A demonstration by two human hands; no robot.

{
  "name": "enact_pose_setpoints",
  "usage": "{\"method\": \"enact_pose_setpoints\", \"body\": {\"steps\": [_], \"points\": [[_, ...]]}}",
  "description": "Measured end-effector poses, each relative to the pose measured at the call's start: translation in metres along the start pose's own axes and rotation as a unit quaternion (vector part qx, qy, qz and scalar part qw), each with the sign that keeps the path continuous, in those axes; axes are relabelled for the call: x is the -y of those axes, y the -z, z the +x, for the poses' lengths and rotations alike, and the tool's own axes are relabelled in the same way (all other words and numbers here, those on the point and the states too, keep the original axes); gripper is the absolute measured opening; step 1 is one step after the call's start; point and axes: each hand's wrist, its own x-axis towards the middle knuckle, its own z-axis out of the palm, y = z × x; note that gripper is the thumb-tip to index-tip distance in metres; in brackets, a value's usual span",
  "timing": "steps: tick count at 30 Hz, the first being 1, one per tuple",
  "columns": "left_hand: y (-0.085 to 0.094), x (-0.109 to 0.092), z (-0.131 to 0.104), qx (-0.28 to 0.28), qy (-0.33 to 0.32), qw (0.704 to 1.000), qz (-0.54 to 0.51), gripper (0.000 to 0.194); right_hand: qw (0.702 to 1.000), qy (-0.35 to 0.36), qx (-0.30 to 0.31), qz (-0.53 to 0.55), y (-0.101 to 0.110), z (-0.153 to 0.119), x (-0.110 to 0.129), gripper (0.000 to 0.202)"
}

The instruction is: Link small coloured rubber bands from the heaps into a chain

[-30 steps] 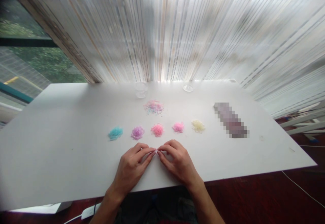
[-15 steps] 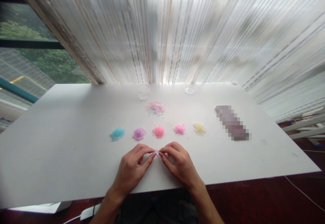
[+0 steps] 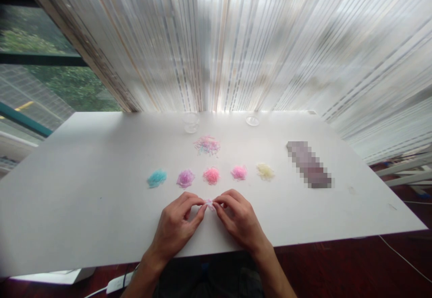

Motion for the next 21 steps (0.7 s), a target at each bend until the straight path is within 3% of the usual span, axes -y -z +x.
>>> {"method": "enact_pose_setpoints", "body": {"steps": [11, 15, 21], "points": [[0.004, -0.001, 0.0, -0.041, 0.027, 0.998, -0.037, 0.006, 1.0, -0.015, 0.006, -0.008, 0.002, 0.002, 0.004, 0.01], [0.028, 0.006, 0.0, -0.082, 0.028, 0.996, -0.033, 0.007, 1.0, -0.021, 0.018, -0.01, 0.002, 0.001, 0.004, 0.011], [0.078, 0.043, 0.001, -0.151, 0.088, 0.976, 0.132, 0.014, 1.0, -0.02, 0.021, -0.009, 0.002, 0.0, 0.002, 0.013]]}}
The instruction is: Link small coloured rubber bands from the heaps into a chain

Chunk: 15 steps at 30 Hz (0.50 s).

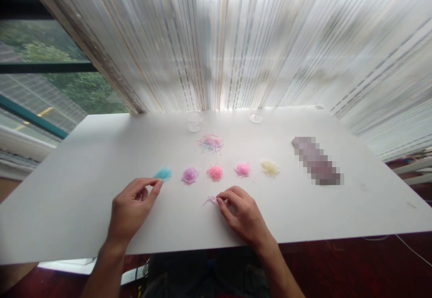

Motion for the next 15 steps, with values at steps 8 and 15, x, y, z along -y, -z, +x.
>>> {"method": "enact_pose_setpoints", "body": {"steps": [8, 15], "points": [[0.013, 0.022, 0.015, 0.065, 0.058, 0.98, 0.18, 0.01, 1.0, -0.008, 0.007, 0.008, -0.001, -0.002, -0.003, 0.015], [0.012, 0.018, 0.022, 0.07, 0.083, 0.969, 0.222, 0.007, 1.0, -0.011, 0.005, 0.011, -0.001, -0.002, -0.003, 0.015]]}}
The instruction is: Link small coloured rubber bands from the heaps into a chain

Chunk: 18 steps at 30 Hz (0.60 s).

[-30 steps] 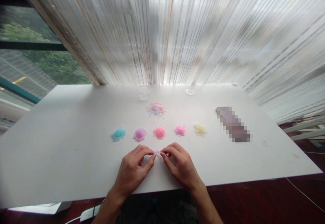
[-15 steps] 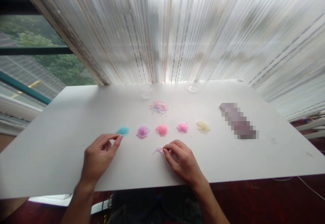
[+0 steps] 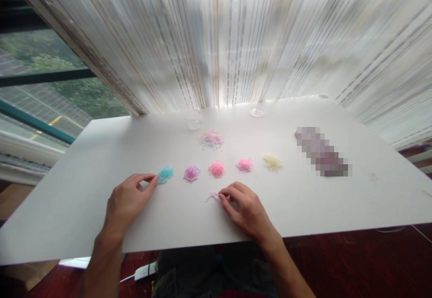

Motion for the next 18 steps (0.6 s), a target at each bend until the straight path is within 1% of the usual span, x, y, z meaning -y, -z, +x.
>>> {"method": "enact_pose_setpoints", "body": {"steps": [6, 12, 15, 17, 18], "points": [[0.001, 0.004, 0.002, 0.019, 0.043, 0.999, -0.002, 0.009, 1.0, -0.006, 0.0, 0.002, 0.0, 0.0, 0.0, 0.015], [0.001, 0.015, -0.002, 0.015, 0.044, 0.999, -0.022, 0.017, 1.0, -0.003, 0.006, -0.01, 0.0, 0.0, -0.001, 0.015], [0.001, 0.014, -0.006, -0.015, 0.015, 0.999, -0.044, 0.018, 0.999, 0.019, 0.013, -0.023, 0.0, 0.0, -0.002, 0.011], [0.0, 0.004, -0.013, -0.044, -0.026, 0.995, -0.081, 0.02, 0.998, 0.033, 0.019, -0.043, -0.002, 0.0, -0.002, 0.013], [-0.001, -0.004, -0.017, -0.049, -0.053, 0.992, -0.104, 0.021, 0.998, 0.036, 0.023, -0.055, -0.002, 0.0, -0.002, 0.016]]}}
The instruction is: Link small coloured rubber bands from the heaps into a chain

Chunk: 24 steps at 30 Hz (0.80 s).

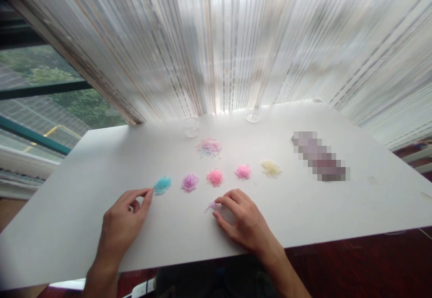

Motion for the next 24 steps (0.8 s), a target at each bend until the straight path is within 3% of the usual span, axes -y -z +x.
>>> {"method": "enact_pose_setpoints", "body": {"steps": [2, 5, 9, 15, 24], "points": [[-0.007, -0.021, -0.009, 0.028, -0.055, 0.997, -0.053, 0.02, 1.0, -0.002, 0.008, -0.024, -0.002, 0.001, 0.001, 0.02], [-0.022, -0.055, -0.022, 0.145, -0.111, 0.979, -0.092, 0.014, 0.999, -0.008, 0.012, -0.05, -0.004, 0.003, 0.003, 0.02], [-0.042, -0.08, -0.031, 0.179, -0.157, 0.968, -0.075, 0.018, 0.999, -0.008, 0.008, -0.053, -0.005, 0.004, 0.003, 0.013], [-0.057, -0.081, -0.035, 0.156, -0.191, 0.963, -0.109, 0.011, 0.999, -0.001, 0.014, -0.033, -0.005, 0.003, 0.0, 0.012], [-0.059, -0.078, -0.041, 0.141, -0.182, 0.961, -0.15, 0.007, 1.0, -0.023, 0.006, 0.012, -0.002, 0.001, 0.0, 0.011]]}}
